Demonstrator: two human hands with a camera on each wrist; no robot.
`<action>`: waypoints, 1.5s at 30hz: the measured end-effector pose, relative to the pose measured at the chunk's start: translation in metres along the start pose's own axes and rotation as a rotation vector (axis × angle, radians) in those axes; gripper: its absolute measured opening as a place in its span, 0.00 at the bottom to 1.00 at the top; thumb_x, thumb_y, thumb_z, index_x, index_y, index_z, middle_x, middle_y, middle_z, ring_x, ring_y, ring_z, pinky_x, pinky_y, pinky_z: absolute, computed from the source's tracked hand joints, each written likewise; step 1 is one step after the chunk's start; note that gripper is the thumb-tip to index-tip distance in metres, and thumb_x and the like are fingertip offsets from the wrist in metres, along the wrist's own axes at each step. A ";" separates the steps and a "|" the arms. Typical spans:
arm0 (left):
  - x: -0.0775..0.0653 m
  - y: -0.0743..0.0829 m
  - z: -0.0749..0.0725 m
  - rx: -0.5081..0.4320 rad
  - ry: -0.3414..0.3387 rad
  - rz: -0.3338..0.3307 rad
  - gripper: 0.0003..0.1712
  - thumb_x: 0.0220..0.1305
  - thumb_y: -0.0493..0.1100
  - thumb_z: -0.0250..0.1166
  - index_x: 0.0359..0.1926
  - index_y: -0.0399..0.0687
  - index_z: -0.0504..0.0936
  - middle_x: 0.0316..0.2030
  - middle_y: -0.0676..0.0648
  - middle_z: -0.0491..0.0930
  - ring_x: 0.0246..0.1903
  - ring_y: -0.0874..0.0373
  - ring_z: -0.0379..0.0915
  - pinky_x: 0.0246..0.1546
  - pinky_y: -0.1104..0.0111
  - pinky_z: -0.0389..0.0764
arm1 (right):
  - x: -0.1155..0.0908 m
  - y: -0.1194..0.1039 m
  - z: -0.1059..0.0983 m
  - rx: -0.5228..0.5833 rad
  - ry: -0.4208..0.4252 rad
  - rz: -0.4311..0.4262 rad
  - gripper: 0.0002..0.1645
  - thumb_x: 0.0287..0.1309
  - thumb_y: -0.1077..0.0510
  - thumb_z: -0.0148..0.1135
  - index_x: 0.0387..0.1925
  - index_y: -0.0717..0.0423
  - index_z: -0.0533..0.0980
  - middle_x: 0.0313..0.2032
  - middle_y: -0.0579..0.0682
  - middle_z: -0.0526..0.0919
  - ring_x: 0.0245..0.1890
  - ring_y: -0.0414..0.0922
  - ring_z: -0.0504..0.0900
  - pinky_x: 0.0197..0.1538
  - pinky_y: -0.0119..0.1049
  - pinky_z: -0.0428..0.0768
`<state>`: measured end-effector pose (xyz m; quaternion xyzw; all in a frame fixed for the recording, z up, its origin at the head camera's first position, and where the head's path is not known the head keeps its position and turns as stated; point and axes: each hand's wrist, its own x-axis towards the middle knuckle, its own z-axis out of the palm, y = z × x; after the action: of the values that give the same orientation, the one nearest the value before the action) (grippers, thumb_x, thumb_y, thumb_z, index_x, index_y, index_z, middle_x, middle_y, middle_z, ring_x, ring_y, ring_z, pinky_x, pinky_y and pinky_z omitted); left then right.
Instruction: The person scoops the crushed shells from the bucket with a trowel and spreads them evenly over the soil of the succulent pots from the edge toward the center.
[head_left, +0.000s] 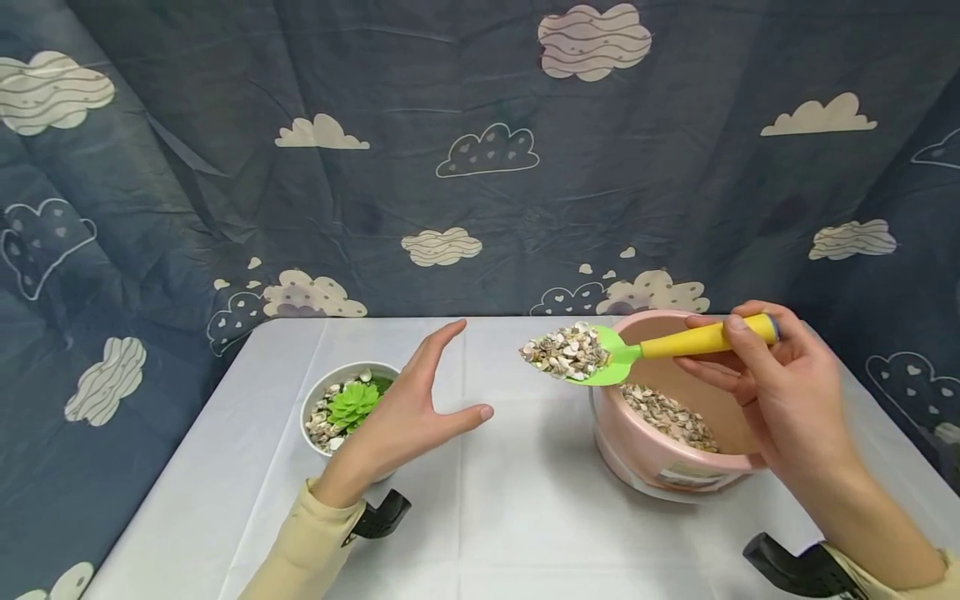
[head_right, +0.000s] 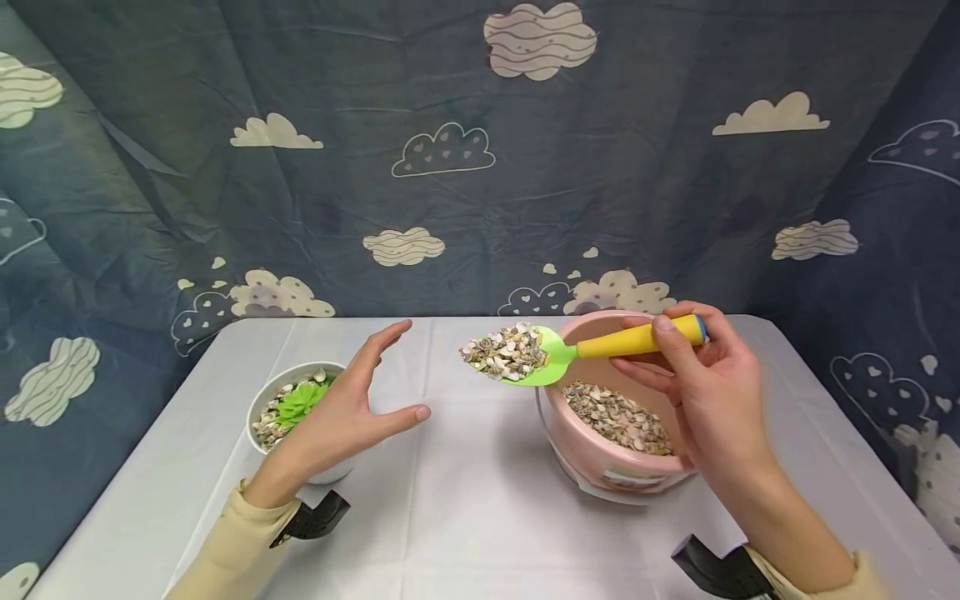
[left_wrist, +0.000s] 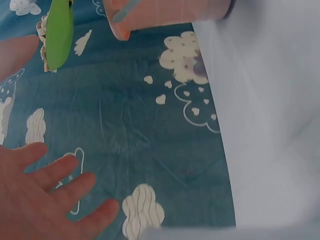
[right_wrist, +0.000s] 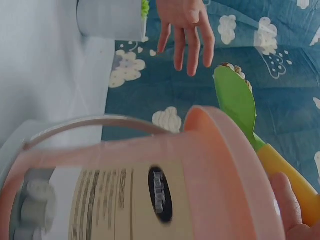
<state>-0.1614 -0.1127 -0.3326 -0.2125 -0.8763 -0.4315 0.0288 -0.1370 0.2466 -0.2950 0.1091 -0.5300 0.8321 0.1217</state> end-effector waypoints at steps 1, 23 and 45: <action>-0.002 -0.001 -0.002 0.013 0.004 0.002 0.53 0.55 0.64 0.71 0.74 0.76 0.49 0.72 0.65 0.50 0.71 0.64 0.47 0.65 0.52 0.61 | 0.000 0.002 0.002 -0.001 -0.004 -0.001 0.16 0.67 0.68 0.56 0.53 0.67 0.66 0.50 0.62 0.77 0.48 0.53 0.84 0.40 0.46 0.80; -0.045 -0.037 -0.056 0.177 0.125 -0.049 0.61 0.49 0.61 0.76 0.77 0.66 0.49 0.74 0.54 0.53 0.71 0.47 0.51 0.61 0.40 0.61 | 0.002 0.022 0.037 0.017 -0.061 0.012 0.18 0.68 0.65 0.56 0.53 0.68 0.61 0.50 0.63 0.81 0.47 0.56 0.84 0.43 0.47 0.79; -0.073 -0.102 -0.081 -0.089 -0.018 -0.175 0.72 0.41 0.46 0.83 0.78 0.60 0.41 0.76 0.43 0.40 0.72 0.38 0.38 0.63 0.34 0.49 | 0.000 0.041 0.070 -0.093 -0.079 0.034 0.17 0.67 0.63 0.59 0.50 0.69 0.65 0.49 0.62 0.82 0.44 0.57 0.85 0.41 0.48 0.80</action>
<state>-0.1469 -0.2554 -0.3747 -0.1403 -0.8717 -0.4687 -0.0265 -0.1462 0.1665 -0.3011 0.1270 -0.5743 0.8036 0.0912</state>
